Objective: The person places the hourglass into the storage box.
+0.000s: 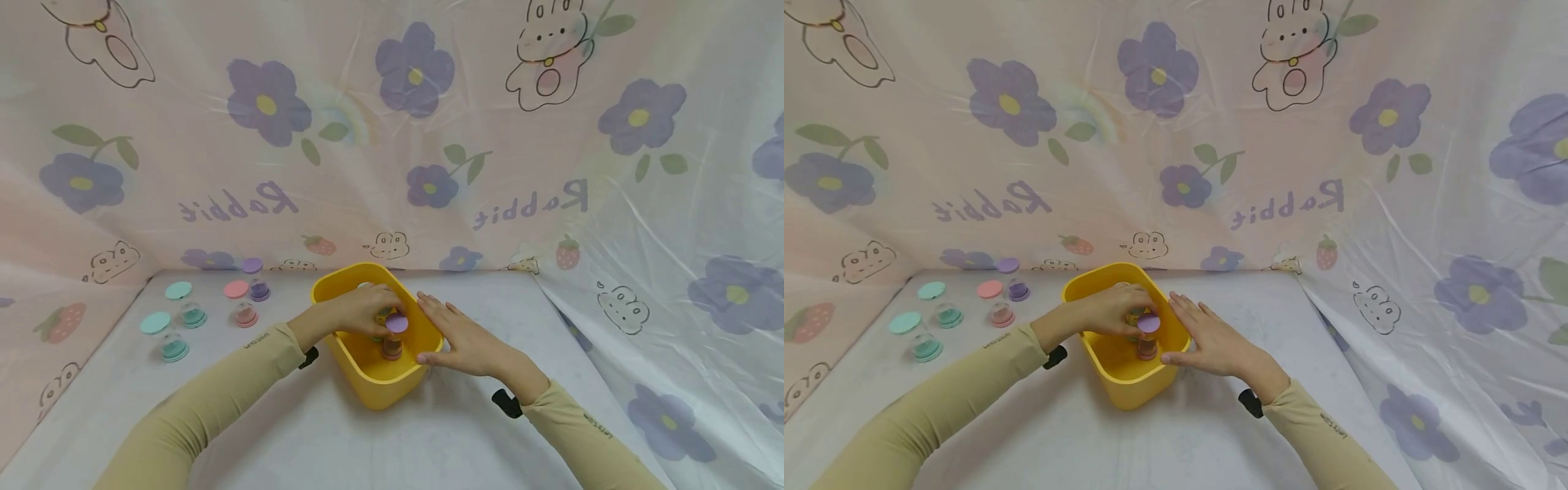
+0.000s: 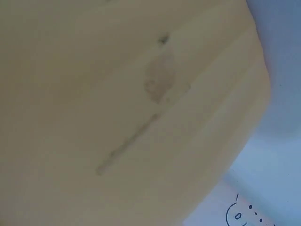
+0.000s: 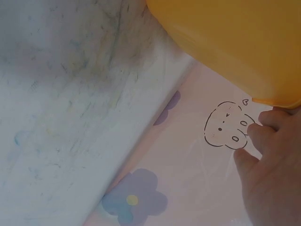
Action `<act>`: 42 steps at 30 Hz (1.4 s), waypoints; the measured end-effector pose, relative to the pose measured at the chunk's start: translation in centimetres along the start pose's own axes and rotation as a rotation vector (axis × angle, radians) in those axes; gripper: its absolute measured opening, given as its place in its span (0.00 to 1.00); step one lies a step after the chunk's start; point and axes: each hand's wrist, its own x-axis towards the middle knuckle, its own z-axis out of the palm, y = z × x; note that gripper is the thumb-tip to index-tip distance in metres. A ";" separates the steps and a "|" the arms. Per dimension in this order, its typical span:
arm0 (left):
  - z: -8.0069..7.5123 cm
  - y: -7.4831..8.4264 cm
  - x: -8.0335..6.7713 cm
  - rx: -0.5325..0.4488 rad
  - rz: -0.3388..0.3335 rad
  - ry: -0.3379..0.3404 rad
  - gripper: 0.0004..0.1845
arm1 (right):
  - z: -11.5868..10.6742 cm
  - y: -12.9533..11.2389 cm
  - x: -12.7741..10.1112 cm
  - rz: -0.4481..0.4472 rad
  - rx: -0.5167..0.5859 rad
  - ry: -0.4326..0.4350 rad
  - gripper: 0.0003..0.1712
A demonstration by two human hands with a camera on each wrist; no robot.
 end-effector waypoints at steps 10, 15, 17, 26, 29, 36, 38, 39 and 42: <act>-0.4 0.4 -0.3 0.001 0.012 0.020 0.26 | 0.0 -0.2 -0.1 -0.013 -0.022 0.015 0.58; -1.2 0.9 -1.3 -0.059 -0.027 0.096 0.23 | 0.2 -0.2 0.0 -0.028 -0.040 0.039 0.57; -1.5 0.8 -1.8 -0.071 -0.043 0.157 0.22 | 0.3 -0.2 0.0 -0.030 -0.043 0.044 0.57; -2.4 0.0 -4.8 -0.131 -0.052 0.411 0.21 | 0.4 -0.2 -0.1 -0.012 -0.021 0.055 0.58; -2.6 -0.2 -5.8 -0.170 -0.066 0.471 0.21 | 0.6 -0.2 -0.2 -0.006 -0.018 0.060 0.58; -2.4 -1.2 -8.6 -0.207 -0.156 0.621 0.21 | 0.7 -0.2 -0.4 0.009 -0.013 0.060 0.58; -2.3 -1.6 -9.5 -0.208 -0.178 0.674 0.22 | 0.8 -0.2 -0.3 0.008 -0.011 0.064 0.58; -2.2 -1.9 -10.0 -0.207 -0.187 0.702 0.22 | 0.8 -0.2 -0.3 0.008 -0.008 0.064 0.58; -1.8 -2.7 -11.5 -0.201 -0.222 0.783 0.23 | 0.8 -0.2 -0.2 0.005 -0.005 0.065 0.58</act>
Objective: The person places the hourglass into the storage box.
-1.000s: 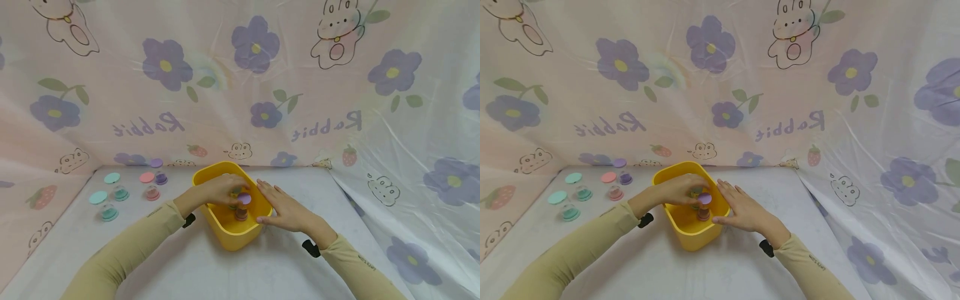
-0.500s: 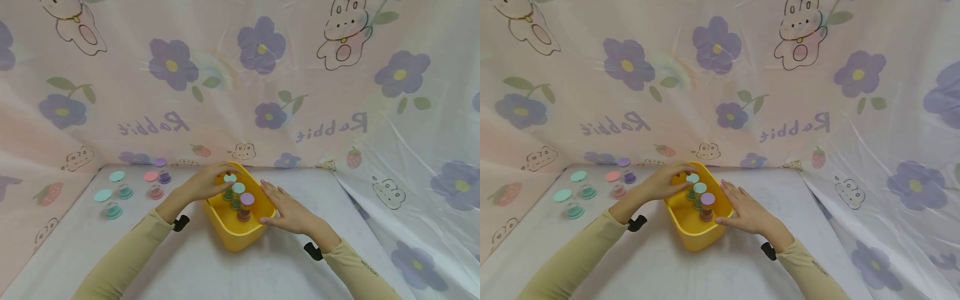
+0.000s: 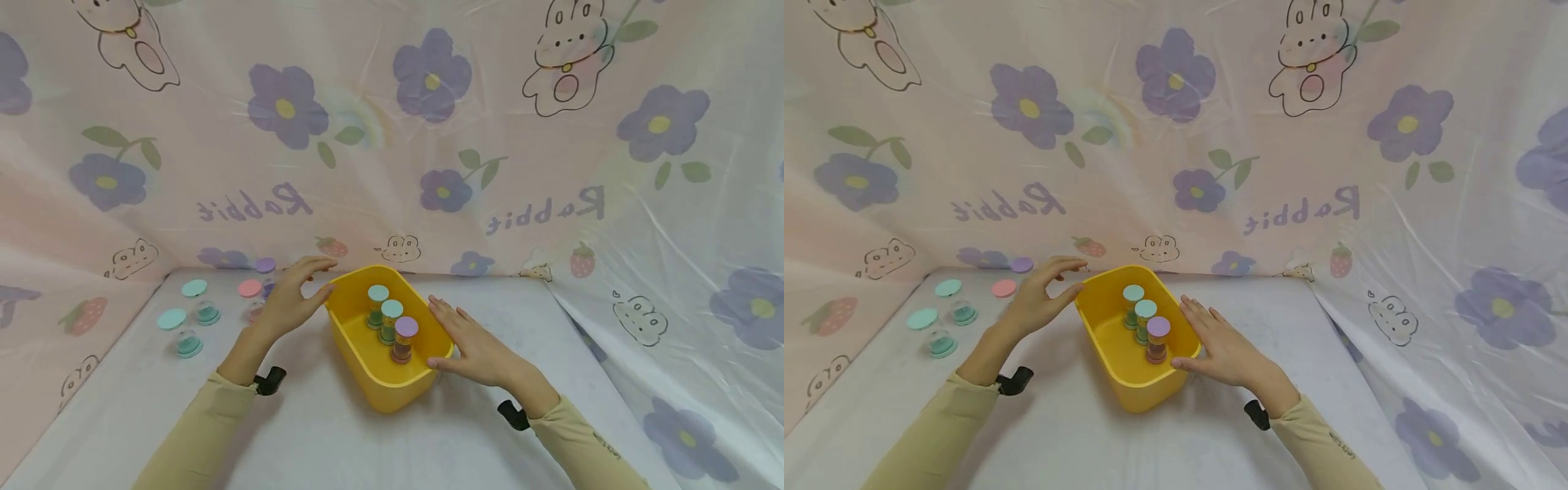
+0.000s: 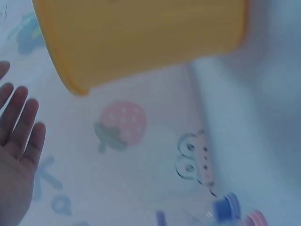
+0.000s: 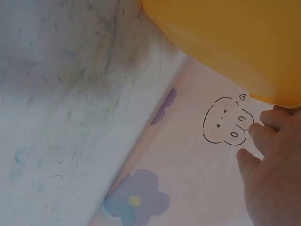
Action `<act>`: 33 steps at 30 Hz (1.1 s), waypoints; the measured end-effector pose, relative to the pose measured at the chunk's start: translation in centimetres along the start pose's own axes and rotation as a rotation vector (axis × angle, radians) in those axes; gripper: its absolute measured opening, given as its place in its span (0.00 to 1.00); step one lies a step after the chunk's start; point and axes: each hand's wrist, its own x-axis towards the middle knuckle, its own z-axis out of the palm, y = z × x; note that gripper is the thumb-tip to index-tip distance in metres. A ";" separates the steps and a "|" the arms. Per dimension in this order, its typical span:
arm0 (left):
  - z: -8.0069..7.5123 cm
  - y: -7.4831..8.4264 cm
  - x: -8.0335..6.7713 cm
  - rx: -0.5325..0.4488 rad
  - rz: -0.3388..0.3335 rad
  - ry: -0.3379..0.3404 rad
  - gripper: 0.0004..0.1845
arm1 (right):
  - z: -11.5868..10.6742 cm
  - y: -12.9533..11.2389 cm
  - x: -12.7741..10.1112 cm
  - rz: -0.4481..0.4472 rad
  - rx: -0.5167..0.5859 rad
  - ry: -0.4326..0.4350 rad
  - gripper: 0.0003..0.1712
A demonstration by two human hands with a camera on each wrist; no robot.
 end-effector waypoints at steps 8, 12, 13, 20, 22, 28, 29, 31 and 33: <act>-2.9 -3.1 -2.8 0.110 -0.052 0.163 0.25 | 0.0 0.0 -0.1 -0.007 0.012 0.002 0.57; -4.5 -4.5 -4.0 0.117 -0.124 0.154 0.25 | -0.1 0.0 -0.2 -0.008 0.013 -0.002 0.57; -4.8 -4.9 -4.3 0.114 -0.150 0.149 0.25 | -0.1 0.0 -0.2 -0.006 0.014 -0.003 0.58; -6.3 -7.0 -5.5 0.133 -0.208 0.128 0.28 | -0.2 0.1 -0.2 -0.012 0.016 0.001 0.58; -6.5 -7.6 -5.8 0.143 -0.215 0.116 0.29 | -0.1 0.1 -0.2 -0.009 0.017 0.001 0.58; -6.9 -9.1 -6.6 0.148 -0.270 0.060 0.31 | -0.1 0.0 -0.2 -0.007 0.022 0.001 0.57; -6.9 -9.3 -6.7 0.150 -0.278 0.051 0.31 | -0.1 0.0 -0.2 -0.007 0.023 0.001 0.57; -6.9 -9.6 -6.8 0.159 -0.293 0.039 0.31 | -0.1 0.0 -0.2 -0.010 0.026 0.002 0.57; -6.9 -9.9 -6.9 0.166 -0.305 0.030 0.30 | -0.1 -0.1 -0.1 -0.012 0.028 0.004 0.57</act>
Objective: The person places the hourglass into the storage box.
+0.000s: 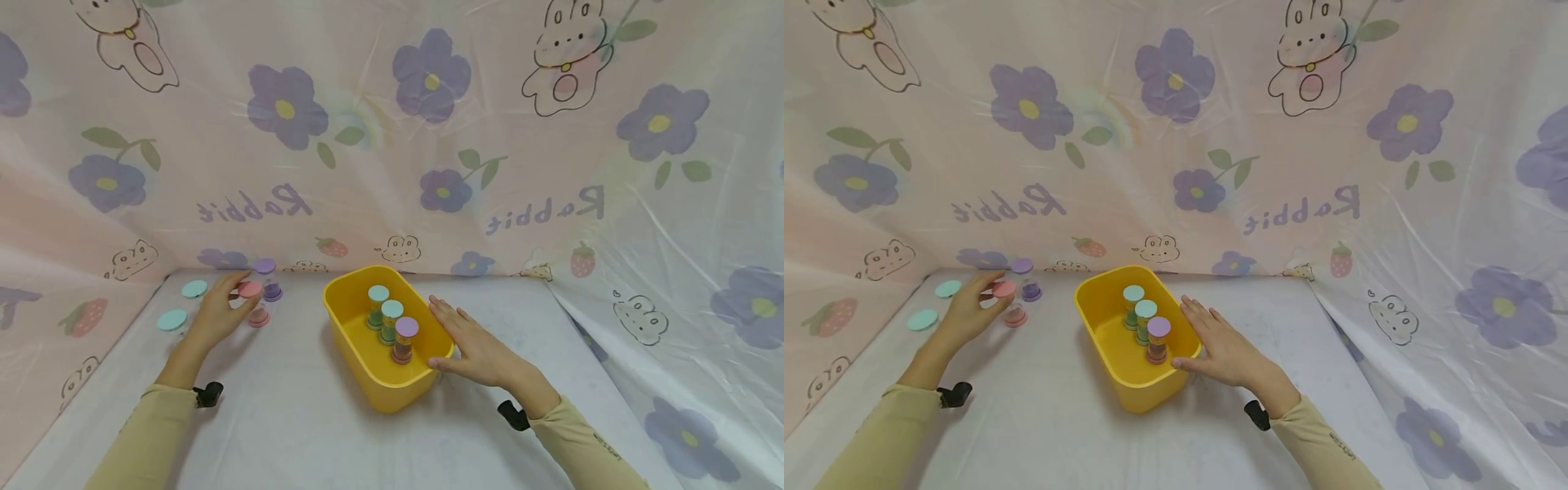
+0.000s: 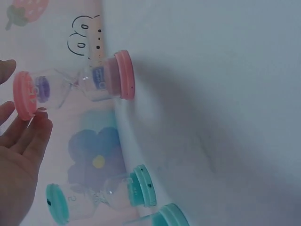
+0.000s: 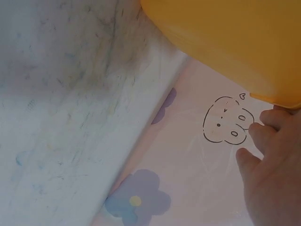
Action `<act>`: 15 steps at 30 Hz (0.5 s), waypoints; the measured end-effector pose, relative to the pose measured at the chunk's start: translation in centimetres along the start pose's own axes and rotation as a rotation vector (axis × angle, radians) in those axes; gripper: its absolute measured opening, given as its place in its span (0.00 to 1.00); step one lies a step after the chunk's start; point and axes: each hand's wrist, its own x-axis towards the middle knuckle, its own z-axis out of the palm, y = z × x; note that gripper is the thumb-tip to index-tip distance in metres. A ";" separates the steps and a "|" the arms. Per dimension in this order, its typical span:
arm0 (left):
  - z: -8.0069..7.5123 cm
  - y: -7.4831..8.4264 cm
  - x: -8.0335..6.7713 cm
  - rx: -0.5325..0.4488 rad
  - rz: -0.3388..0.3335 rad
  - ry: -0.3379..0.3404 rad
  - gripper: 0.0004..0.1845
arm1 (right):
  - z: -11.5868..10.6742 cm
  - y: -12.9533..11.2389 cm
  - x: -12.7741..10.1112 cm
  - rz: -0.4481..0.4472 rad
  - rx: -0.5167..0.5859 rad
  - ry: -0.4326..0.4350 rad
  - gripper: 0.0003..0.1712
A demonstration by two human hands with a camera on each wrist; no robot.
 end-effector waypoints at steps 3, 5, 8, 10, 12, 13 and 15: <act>0.1 -0.3 0.0 -0.005 -0.016 -0.013 0.30 | 0.0 0.0 0.1 -0.002 -0.004 0.001 0.57; 0.1 -0.6 -0.1 -0.009 -0.030 -0.022 0.30 | 0.0 0.0 0.0 0.002 -0.004 -0.001 0.57; 0.2 -0.9 -0.1 -0.010 -0.049 -0.033 0.31 | 0.0 0.0 0.1 0.005 -0.002 0.003 0.57; 0.3 -1.1 -0.2 -0.016 -0.063 -0.037 0.31 | 0.1 0.1 0.0 0.007 0.002 0.005 0.57; 0.4 -1.2 -0.3 -0.028 -0.073 -0.040 0.31 | 0.2 0.1 0.0 0.005 0.013 0.007 0.57; 0.4 -1.2 -0.3 -0.036 -0.077 -0.041 0.30 | 0.2 0.1 0.0 0.005 0.019 0.007 0.57; 0.5 -1.2 -0.3 -0.049 -0.087 -0.042 0.30 | 0.2 0.1 -0.1 0.004 0.025 0.004 0.57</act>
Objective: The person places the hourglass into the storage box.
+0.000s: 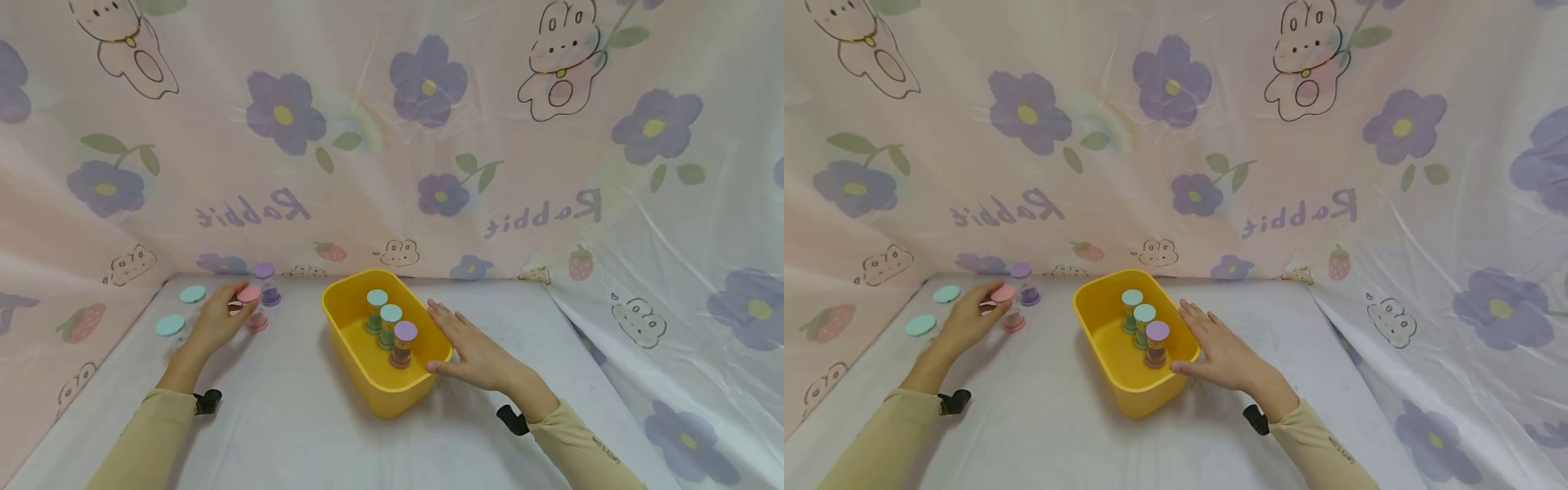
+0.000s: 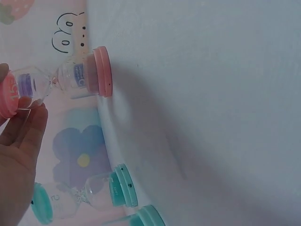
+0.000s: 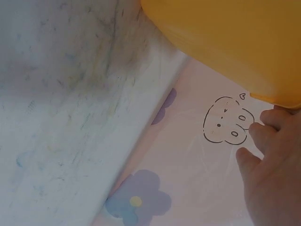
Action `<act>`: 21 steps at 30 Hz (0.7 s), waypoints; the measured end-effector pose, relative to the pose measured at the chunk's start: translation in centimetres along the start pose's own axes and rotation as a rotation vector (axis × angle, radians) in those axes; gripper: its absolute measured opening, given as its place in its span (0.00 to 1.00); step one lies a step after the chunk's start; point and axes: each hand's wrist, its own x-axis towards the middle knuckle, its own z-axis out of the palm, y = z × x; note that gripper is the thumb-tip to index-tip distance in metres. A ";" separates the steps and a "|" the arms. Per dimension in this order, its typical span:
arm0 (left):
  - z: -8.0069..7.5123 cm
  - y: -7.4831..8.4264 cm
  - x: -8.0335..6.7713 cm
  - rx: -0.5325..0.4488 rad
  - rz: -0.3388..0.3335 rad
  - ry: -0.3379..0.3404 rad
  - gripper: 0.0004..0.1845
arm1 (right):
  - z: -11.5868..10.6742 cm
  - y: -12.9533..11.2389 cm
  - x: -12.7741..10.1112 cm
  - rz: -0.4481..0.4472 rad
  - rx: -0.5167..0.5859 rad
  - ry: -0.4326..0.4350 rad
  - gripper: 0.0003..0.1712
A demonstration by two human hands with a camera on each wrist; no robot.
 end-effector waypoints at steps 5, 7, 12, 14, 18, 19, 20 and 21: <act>0.1 0.1 -0.1 -0.014 -0.016 -0.001 0.30 | 0.0 0.0 -0.1 -0.011 -0.005 0.002 0.57; 0.1 0.2 0.0 -0.017 -0.017 0.000 0.30 | 0.0 0.0 0.0 -0.014 -0.009 0.003 0.57; 0.1 0.3 -0.2 -0.018 -0.008 0.003 0.30 | -0.1 0.0 0.0 -0.007 -0.010 -0.003 0.57; 0.2 0.3 -0.3 -0.015 -0.008 0.003 0.29 | -0.1 0.0 0.0 -0.004 -0.008 -0.005 0.58; 0.3 0.4 -0.6 -0.015 -0.006 0.007 0.29 | 0.0 -0.1 0.0 -0.002 -0.004 -0.005 0.57; 0.4 0.5 -0.7 -0.016 -0.003 0.008 0.29 | 0.0 -0.1 0.0 0.000 -0.003 -0.005 0.57; 0.4 0.6 -0.7 -0.018 0.004 0.012 0.29 | 0.0 -0.1 0.0 0.001 -0.003 -0.006 0.58; 0.4 0.6 -0.7 -0.020 0.012 0.016 0.29 | 0.0 -0.1 0.0 0.002 -0.003 -0.006 0.57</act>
